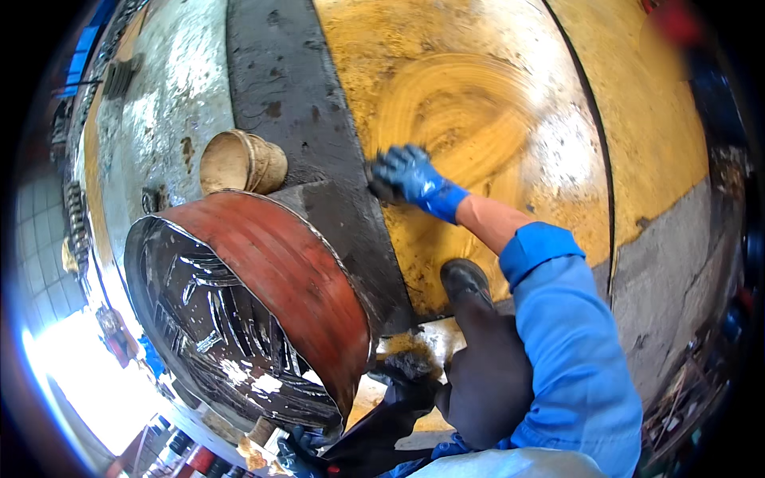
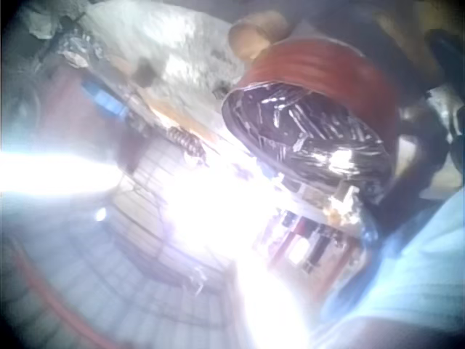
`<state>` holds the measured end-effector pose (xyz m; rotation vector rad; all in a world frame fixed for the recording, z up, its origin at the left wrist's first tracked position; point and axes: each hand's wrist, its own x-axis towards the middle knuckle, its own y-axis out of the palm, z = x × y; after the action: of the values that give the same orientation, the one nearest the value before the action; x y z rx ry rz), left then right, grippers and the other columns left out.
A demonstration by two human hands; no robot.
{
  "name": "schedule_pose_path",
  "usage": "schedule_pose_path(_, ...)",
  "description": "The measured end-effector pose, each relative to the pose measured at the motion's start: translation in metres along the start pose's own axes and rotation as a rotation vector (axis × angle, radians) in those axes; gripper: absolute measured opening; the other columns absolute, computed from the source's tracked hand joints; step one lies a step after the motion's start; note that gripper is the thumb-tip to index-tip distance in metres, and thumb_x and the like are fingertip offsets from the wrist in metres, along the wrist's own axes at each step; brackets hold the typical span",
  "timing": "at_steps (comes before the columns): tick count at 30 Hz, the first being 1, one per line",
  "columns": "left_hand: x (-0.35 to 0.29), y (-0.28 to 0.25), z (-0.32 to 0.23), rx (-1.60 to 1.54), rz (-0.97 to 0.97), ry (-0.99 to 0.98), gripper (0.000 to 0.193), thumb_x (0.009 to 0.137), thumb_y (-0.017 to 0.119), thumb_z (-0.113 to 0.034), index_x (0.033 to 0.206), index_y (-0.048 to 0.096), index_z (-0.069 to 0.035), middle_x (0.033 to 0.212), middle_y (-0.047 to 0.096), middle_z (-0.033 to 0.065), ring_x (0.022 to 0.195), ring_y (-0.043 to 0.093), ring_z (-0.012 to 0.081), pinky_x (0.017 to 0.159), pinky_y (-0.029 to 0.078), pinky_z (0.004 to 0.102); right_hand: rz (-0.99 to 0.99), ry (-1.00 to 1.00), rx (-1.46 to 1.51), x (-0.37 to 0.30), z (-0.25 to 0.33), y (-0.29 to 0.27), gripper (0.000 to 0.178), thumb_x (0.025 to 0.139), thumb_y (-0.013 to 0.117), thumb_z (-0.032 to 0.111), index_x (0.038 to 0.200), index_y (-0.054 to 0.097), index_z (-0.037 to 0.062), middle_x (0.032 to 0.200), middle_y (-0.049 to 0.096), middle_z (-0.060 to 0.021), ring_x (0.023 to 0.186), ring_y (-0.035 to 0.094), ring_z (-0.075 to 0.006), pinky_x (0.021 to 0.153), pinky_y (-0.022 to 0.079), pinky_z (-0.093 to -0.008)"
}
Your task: The person, wearing blue gloves, cleans metal components inside a barrel using a small brush. They pick up individual metal rings and cylinders, scrub them with the brush while they are submerged in or coated with a dark liquid, and then wipe the floor area nearby.
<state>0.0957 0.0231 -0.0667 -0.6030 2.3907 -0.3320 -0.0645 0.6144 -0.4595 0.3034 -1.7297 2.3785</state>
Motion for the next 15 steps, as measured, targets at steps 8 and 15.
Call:
schedule_pose_path(8, 0.032, -0.036, 0.011, -0.032, 0.138, 0.057, 0.064, 0.101, 0.061, -0.048, 0.121, 0.064, 0.012, 0.107, 0.073, 0.0187, 0.085, 0.071, 0.021, 0.073, 0.06, 0.0295, -0.01, 1.001, -0.223, -0.128, -0.146, -0.12, 0.032, 0.098, 0.056, 0.027, 0.127, 0.066, 0.0221, 0.113, 0.073, -0.0018, 0.093, 0.072, -0.0217, 0.079, 0.058, -0.0364)
schedule_pose_path(15, 0.006, 0.014, -0.007, 0.138, 0.088, 0.132, 0.065, 0.103, 0.055, -0.053, 0.119, 0.068, 0.009, 0.112, 0.072, 0.0151, 0.097, 0.068, 0.0209, 0.084, 0.056, 0.0281, -0.081, 0.986, -0.346, -0.382, -0.052, -0.103, 0.061, 0.094, 0.053, 0.018, 0.154, 0.046, 0.0252, 0.144, 0.056, -0.0184, 0.132, 0.053, -0.0413, 0.103, 0.044, -0.0571)
